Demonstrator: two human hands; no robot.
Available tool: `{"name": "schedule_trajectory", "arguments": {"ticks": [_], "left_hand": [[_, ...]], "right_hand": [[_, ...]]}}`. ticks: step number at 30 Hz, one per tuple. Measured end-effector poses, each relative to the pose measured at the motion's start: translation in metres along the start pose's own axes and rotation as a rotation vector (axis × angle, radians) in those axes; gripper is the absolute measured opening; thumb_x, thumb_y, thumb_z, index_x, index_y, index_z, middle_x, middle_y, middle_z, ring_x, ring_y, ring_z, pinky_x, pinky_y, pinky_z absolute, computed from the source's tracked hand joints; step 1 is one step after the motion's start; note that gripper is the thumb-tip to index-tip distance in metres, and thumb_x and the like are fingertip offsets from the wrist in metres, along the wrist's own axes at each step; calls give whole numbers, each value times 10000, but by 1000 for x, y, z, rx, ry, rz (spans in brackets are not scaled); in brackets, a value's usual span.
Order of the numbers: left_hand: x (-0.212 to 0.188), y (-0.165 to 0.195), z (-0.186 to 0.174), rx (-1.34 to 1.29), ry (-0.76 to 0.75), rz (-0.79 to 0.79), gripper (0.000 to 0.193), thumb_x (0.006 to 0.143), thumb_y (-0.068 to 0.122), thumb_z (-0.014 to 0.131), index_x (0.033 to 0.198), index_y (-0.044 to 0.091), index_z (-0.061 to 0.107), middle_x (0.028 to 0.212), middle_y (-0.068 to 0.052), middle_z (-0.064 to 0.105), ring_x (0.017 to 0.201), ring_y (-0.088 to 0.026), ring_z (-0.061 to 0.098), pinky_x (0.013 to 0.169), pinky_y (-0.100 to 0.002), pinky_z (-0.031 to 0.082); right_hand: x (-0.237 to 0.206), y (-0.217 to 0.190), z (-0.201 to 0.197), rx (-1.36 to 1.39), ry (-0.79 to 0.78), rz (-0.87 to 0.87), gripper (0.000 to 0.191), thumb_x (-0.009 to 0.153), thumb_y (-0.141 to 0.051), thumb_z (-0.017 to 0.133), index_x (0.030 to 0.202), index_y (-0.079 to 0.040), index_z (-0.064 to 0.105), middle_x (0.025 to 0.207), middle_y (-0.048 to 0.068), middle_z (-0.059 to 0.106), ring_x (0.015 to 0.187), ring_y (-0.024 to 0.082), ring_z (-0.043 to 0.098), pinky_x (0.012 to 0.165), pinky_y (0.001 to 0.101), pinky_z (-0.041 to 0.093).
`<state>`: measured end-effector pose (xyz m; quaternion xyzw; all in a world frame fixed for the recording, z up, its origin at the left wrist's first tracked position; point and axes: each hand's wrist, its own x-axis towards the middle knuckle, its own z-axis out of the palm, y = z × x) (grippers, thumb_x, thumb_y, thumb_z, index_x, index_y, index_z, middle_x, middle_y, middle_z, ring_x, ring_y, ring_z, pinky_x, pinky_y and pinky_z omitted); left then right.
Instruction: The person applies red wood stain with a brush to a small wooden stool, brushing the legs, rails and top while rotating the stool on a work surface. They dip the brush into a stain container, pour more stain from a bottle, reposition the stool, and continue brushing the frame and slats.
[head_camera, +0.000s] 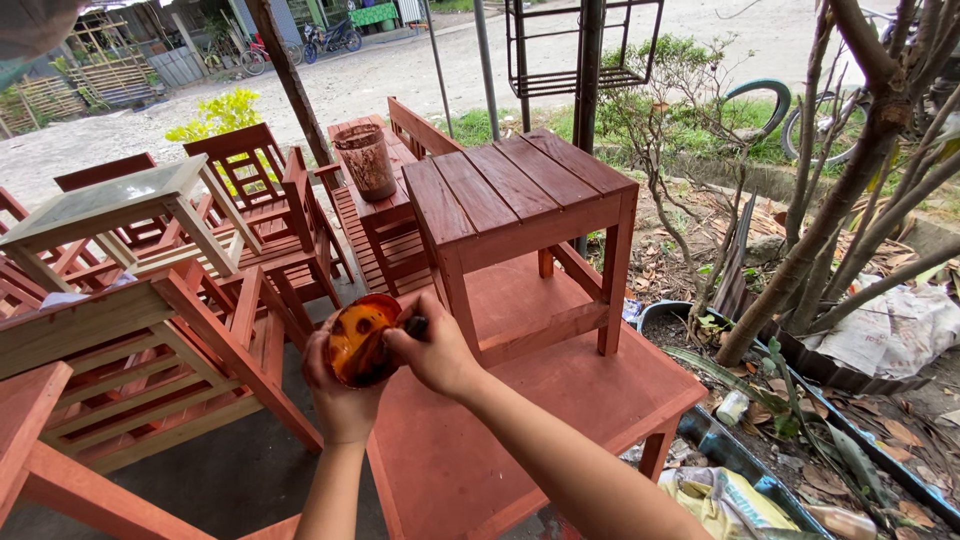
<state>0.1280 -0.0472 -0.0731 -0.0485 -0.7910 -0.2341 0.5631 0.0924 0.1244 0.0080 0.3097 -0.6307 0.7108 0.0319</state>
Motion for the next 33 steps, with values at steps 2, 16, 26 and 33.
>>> {"name": "schedule_trajectory", "arguments": {"ticks": [2, 16, 26, 33], "left_hand": [[-4, -6, 4, 17, -34, -69, 988, 659, 282, 954, 1439, 80, 381, 1434, -153, 513, 1365, -374, 461, 1121, -479, 433], [-79, -127, 69, -163, -216, -820, 1006, 544, 302, 958, 1380, 56, 455, 1293, -138, 633, 1178, -294, 657, 965, -433, 553], [-146, -191, 103, -410, -275, -983, 990, 574, 292, 952, 1366, 28, 419, 1278, -119, 635, 1159, -265, 689, 961, -383, 598], [-162, -202, 101, -267, -300, -900, 1065, 560, 259, 986, 1410, 46, 381, 1338, -123, 578, 1242, -273, 605, 1037, -381, 508]], "right_hand": [[0, 10, 1, 77, -66, 29, 226, 901, -124, 714, 982, -49, 517, 901, 75, 635, 804, 150, 672, 700, 323, 602], [31, 161, -17, 642, 287, 550, 130, 954, -146, 634, 1052, -77, 582, 941, 125, 693, 758, 248, 684, 697, 358, 581], [10, 304, -11, 905, 485, 735, 173, 996, -187, 613, 1105, -58, 580, 916, 107, 590, 800, 228, 649, 830, 436, 636], [-2, 335, -5, 895, 496, 709, 150, 988, -146, 602, 1087, -37, 573, 962, 110, 640, 797, 243, 673, 802, 416, 619]]}}
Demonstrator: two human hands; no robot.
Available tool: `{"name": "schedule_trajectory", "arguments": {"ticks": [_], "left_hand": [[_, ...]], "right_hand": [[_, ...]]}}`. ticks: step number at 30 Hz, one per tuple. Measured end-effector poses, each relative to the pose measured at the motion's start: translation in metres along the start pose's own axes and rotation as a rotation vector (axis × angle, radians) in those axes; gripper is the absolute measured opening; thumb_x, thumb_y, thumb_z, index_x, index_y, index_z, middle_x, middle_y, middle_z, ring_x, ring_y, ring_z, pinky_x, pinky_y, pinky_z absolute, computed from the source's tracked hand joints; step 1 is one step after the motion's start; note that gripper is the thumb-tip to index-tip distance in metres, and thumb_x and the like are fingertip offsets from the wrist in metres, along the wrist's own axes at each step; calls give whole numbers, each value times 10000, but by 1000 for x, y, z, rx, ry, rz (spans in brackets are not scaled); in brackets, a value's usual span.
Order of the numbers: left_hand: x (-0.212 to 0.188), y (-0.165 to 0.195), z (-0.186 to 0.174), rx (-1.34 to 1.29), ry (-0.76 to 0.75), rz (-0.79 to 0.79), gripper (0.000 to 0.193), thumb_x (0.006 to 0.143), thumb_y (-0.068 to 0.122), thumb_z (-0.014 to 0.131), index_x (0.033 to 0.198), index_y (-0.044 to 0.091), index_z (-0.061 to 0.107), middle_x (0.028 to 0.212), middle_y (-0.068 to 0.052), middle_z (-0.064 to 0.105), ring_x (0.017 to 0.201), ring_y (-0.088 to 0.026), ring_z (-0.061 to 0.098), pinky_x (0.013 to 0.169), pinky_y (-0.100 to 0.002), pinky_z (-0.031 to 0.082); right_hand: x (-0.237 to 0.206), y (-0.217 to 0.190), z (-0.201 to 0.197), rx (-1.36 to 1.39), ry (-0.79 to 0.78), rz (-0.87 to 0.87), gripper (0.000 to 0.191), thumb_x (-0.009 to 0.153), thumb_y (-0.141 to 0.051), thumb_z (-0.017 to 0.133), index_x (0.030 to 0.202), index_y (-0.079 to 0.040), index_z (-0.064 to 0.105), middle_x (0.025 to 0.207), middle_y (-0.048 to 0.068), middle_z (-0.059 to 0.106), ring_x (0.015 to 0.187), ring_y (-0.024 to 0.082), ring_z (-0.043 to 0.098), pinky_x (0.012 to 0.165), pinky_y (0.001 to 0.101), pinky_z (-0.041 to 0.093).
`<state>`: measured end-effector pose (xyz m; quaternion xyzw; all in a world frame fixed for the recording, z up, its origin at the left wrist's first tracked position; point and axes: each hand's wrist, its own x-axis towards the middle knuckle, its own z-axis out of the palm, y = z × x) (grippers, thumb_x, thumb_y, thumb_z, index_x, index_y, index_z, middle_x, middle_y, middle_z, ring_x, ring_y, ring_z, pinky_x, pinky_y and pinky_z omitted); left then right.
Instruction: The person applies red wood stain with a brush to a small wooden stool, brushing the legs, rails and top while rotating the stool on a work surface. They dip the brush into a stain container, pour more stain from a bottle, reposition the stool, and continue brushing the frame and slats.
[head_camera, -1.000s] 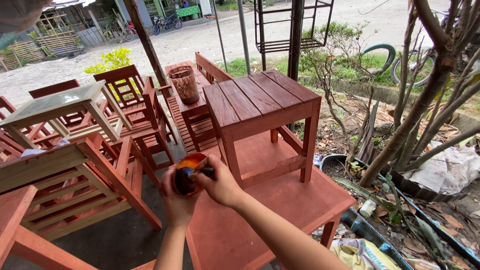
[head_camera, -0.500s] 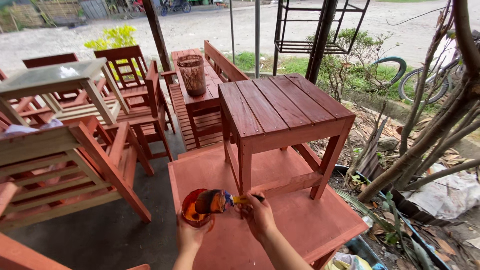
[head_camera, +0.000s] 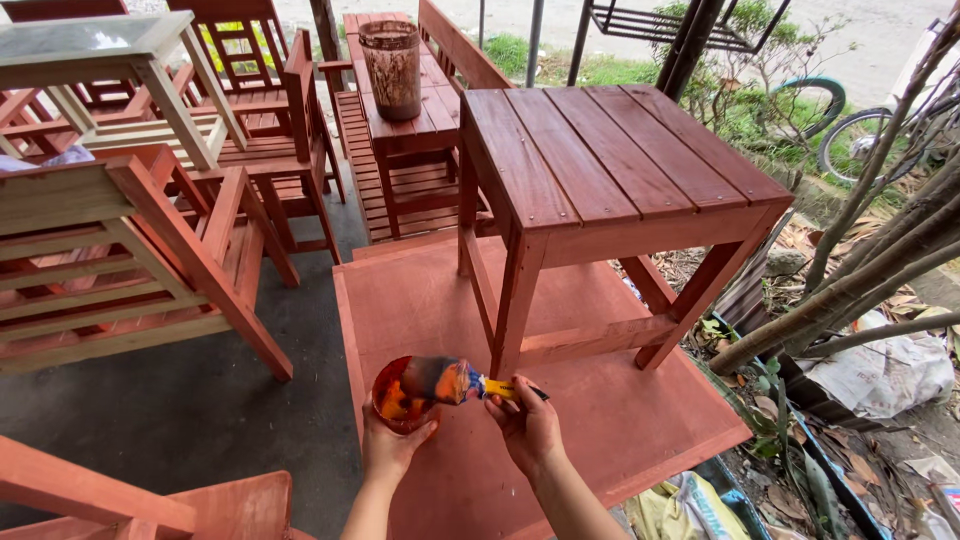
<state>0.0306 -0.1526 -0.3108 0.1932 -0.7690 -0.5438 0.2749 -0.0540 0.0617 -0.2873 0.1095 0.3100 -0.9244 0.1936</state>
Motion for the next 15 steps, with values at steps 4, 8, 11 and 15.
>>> {"name": "schedule_trajectory", "arguments": {"ticks": [4, 8, 11, 15], "left_hand": [[-7, 4, -1, -162, -52, 12, 1077, 599, 282, 960, 1455, 61, 345, 1386, -140, 546, 1266, -293, 606, 1051, -389, 528], [-19, 9, -4, 93, -11, -80, 1212, 598, 231, 957, 1518, 91, 179, 1498, -158, 381, 1372, -310, 457, 1116, -415, 423], [-24, 17, -20, 286, 47, -137, 1220, 618, 74, 885, 1570, 120, 123, 1559, -200, 263, 1453, -352, 314, 1176, -445, 321], [-20, 45, -48, 307, 232, -136, 994, 736, -45, 693, 1572, 130, 184, 1565, -233, 294, 1456, -390, 333, 1162, -484, 345]], "right_hand": [[-12, 1, 9, -23, -14, -12, 152, 992, -149, 590, 1082, -26, 588, 962, 127, 639, 801, 250, 674, 797, 426, 615], [-46, -19, 32, -32, -113, -11, 128, 994, -178, 574, 1012, -54, 552, 970, 138, 639, 823, 266, 686, 833, 452, 635], [-80, -61, 46, -70, -301, -213, 224, 1028, -257, 535, 1029, -36, 568, 988, 175, 652, 854, 313, 698, 790, 471, 594], [-129, -155, 49, -227, -665, -702, 94, 1009, -84, 613, 1073, -47, 555, 1189, 149, 591, 1048, 374, 686, 907, 541, 574]]}}
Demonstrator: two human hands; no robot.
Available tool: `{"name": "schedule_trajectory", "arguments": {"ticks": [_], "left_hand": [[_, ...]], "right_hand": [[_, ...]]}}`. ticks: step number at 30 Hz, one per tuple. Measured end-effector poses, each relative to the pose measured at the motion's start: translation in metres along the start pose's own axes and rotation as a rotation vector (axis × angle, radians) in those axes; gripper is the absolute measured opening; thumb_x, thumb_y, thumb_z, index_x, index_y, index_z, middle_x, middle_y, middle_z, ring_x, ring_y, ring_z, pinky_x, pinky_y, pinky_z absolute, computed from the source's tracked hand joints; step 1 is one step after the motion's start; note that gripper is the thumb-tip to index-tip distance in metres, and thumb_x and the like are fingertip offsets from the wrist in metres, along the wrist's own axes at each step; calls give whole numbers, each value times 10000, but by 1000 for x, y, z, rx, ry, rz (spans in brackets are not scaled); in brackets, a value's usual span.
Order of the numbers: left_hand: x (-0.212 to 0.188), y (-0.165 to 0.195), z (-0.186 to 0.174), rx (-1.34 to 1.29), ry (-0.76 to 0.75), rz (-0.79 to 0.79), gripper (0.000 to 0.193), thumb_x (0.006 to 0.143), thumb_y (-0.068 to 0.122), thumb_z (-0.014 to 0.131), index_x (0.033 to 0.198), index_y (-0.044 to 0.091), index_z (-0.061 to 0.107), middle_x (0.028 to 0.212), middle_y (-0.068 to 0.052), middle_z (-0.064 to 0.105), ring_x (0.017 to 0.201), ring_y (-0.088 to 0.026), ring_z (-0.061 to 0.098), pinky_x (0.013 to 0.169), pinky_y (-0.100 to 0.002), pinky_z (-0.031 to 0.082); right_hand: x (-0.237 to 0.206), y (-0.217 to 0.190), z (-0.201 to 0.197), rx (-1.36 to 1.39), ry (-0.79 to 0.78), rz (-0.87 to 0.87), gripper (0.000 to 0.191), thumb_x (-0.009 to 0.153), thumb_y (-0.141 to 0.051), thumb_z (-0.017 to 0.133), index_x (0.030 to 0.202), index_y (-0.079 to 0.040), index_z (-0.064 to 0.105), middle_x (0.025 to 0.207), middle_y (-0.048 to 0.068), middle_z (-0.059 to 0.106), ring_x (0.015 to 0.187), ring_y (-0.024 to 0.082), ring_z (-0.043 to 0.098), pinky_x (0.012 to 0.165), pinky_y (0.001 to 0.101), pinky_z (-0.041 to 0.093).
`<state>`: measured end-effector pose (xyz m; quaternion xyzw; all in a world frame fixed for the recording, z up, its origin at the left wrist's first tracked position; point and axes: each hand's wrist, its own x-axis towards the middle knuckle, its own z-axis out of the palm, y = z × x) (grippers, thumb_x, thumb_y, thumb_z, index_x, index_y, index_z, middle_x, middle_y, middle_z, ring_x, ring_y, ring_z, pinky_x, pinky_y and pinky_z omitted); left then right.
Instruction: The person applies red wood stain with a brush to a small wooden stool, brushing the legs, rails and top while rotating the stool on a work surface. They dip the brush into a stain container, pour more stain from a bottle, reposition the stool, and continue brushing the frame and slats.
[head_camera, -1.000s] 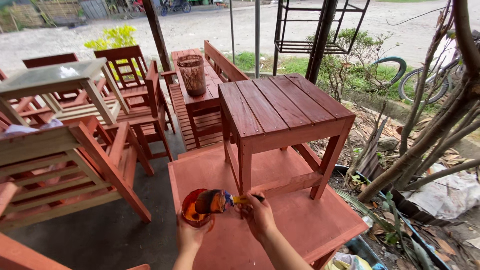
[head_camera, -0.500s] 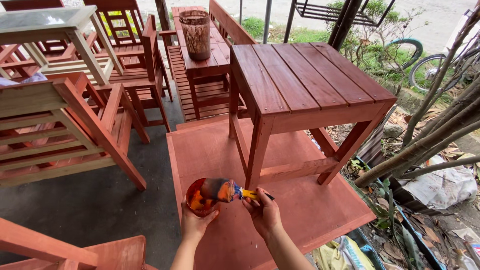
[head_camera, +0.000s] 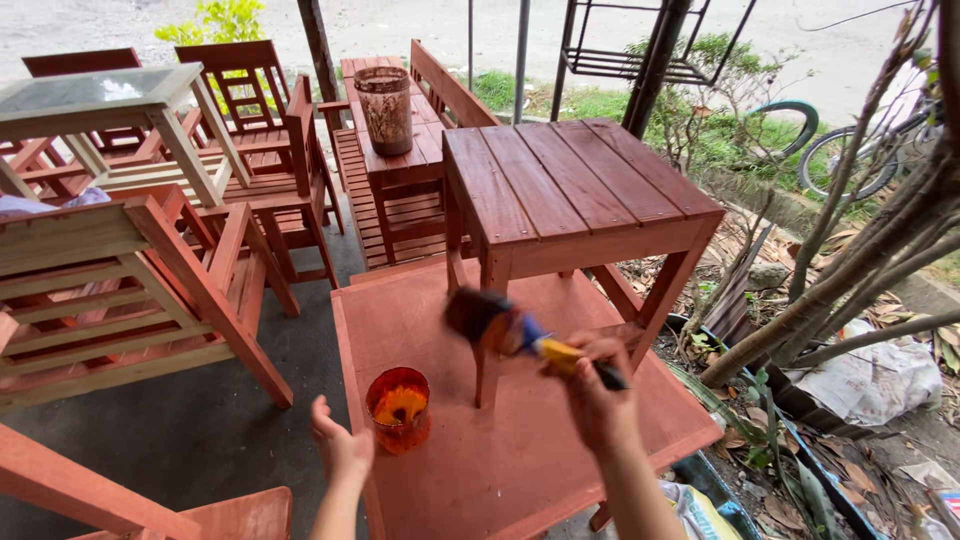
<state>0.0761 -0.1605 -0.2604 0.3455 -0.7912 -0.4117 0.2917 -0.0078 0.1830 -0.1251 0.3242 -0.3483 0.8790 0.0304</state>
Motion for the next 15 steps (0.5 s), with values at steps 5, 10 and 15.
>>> {"name": "schedule_trajectory", "arguments": {"ticks": [5, 10, 15], "left_hand": [[5, 73, -16, -75, 117, 239, 818, 791, -7, 691, 1510, 88, 313, 1492, -211, 427, 1403, -380, 396, 1150, -505, 347], [-11, 145, 15, -231, 41, 325, 802, 761, 3, 674, 1488, 99, 348, 1442, -182, 470, 1375, -353, 432, 1130, -470, 370], [-22, 172, 48, -208, -51, 307, 767, 786, -13, 680, 1474, 129, 370, 1443, -134, 488, 1378, -370, 401, 1114, -478, 358]], "right_hand": [[36, -72, 5, -328, -27, -191, 183, 957, 36, 706, 989, -59, 553, 1179, 111, 557, 1062, 304, 681, 893, 466, 609], [58, -93, 8, -926, -121, -366, 164, 875, 2, 803, 940, -33, 656, 1065, 90, 621, 964, 182, 623, 793, 312, 530], [68, -138, -63, -1069, -24, -80, 180, 870, -41, 783, 1045, -44, 743, 929, 60, 757, 810, 131, 664, 696, 280, 533]]}}
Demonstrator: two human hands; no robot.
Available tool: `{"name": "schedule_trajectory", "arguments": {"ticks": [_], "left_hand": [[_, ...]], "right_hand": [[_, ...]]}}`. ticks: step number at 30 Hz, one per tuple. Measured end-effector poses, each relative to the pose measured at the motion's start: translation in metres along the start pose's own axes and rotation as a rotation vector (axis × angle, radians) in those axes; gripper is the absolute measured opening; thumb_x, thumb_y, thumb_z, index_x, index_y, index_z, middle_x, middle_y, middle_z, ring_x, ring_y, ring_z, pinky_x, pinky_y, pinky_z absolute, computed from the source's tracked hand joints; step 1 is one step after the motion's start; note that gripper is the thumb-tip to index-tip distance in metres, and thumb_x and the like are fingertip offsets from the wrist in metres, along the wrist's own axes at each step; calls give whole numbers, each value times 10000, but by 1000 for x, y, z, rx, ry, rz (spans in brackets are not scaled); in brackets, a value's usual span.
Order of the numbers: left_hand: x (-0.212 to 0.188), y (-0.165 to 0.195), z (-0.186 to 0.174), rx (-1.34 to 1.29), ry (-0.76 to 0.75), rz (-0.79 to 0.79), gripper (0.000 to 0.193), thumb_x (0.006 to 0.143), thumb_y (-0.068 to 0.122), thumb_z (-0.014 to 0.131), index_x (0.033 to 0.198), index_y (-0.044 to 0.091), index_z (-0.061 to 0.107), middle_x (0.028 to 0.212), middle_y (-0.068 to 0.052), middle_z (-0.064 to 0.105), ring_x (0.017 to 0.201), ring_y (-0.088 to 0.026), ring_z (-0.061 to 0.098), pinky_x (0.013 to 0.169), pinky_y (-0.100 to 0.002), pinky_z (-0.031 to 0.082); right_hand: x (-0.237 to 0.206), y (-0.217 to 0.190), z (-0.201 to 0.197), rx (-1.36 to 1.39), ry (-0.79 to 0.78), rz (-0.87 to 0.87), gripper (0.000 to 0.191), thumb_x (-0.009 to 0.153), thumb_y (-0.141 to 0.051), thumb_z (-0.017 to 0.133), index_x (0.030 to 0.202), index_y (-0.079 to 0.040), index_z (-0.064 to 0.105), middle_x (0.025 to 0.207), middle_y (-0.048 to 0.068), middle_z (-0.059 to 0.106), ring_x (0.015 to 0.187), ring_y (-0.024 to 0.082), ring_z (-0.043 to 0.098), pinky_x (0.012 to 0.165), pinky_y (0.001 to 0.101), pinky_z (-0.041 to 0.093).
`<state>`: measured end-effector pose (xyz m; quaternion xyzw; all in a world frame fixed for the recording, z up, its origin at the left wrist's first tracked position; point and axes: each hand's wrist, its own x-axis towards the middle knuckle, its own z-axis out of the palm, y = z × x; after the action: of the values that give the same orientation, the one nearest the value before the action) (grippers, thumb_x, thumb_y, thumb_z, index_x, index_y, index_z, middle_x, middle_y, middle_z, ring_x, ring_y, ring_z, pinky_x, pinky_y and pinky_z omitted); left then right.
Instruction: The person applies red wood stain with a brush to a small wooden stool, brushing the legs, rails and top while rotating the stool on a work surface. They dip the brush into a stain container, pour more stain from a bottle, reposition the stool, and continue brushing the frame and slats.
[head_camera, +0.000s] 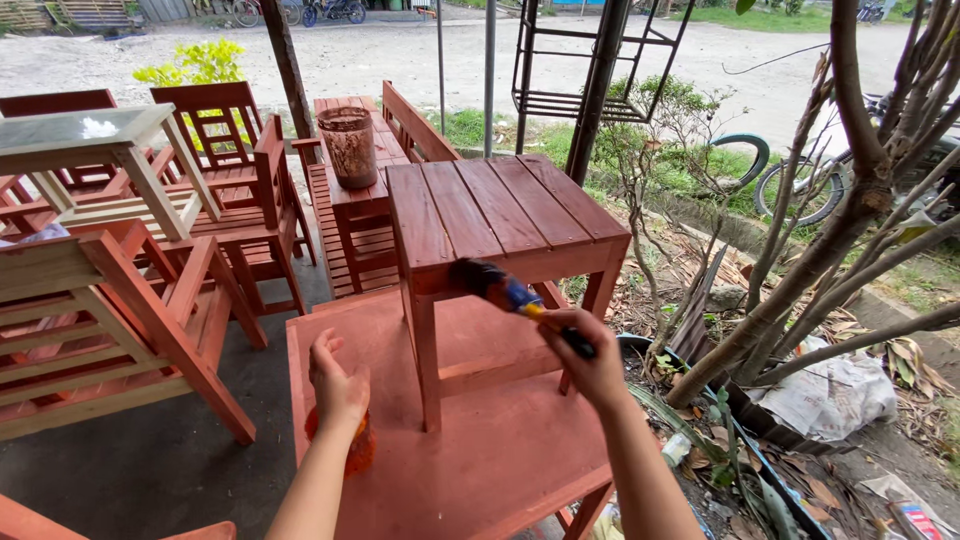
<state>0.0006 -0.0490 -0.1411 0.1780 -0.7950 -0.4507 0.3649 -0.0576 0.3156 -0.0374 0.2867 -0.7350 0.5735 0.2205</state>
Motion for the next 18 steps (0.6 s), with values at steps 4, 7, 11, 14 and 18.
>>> {"name": "schedule_trajectory", "arguments": {"ticks": [4, 7, 11, 14, 18], "left_hand": [[-2, 3, 16, 31, 39, 24, 738, 786, -1, 698, 1449, 127, 402, 1398, -133, 528, 1359, -350, 437, 1131, -473, 370], [-5, 7, 19, 37, 32, 8, 722, 796, 11, 709, 1440, 123, 403, 1394, -131, 526, 1352, -347, 429, 1118, -473, 369], [-9, 11, 10, 44, 28, 17, 706, 790, 11, 697, 1427, 122, 415, 1385, -128, 525, 1353, -334, 434, 1120, -466, 374], [-9, 13, -4, 51, 44, 28, 681, 791, 23, 675, 1417, 119, 425, 1379, -128, 531, 1347, -316, 461, 1130, -461, 389], [-7, 15, -26, 40, 60, 46, 692, 794, 36, 658, 1434, 93, 400, 1370, -146, 525, 1348, -311, 469, 1124, -475, 383]], "right_hand": [[4, 48, -63, 86, 181, 63, 177, 917, -66, 746, 1086, -21, 717, 1030, 81, 766, 950, 138, 729, 847, 274, 583], [-2, 71, -100, 70, 298, 46, 168, 947, -99, 749, 1090, -22, 706, 1009, 89, 767, 939, 156, 755, 824, 275, 607], [-9, 77, -109, -174, 527, -75, 145, 1012, -140, 747, 1091, -32, 692, 954, 82, 758, 880, 163, 750, 752, 268, 593], [-8, 60, -73, -416, 588, -210, 125, 991, -128, 758, 1047, -45, 684, 875, 102, 722, 765, 205, 719, 682, 325, 583], [-18, 5, 19, -489, 421, -397, 98, 939, -20, 681, 1015, -61, 636, 926, 171, 679, 835, 355, 685, 719, 457, 576]]}}
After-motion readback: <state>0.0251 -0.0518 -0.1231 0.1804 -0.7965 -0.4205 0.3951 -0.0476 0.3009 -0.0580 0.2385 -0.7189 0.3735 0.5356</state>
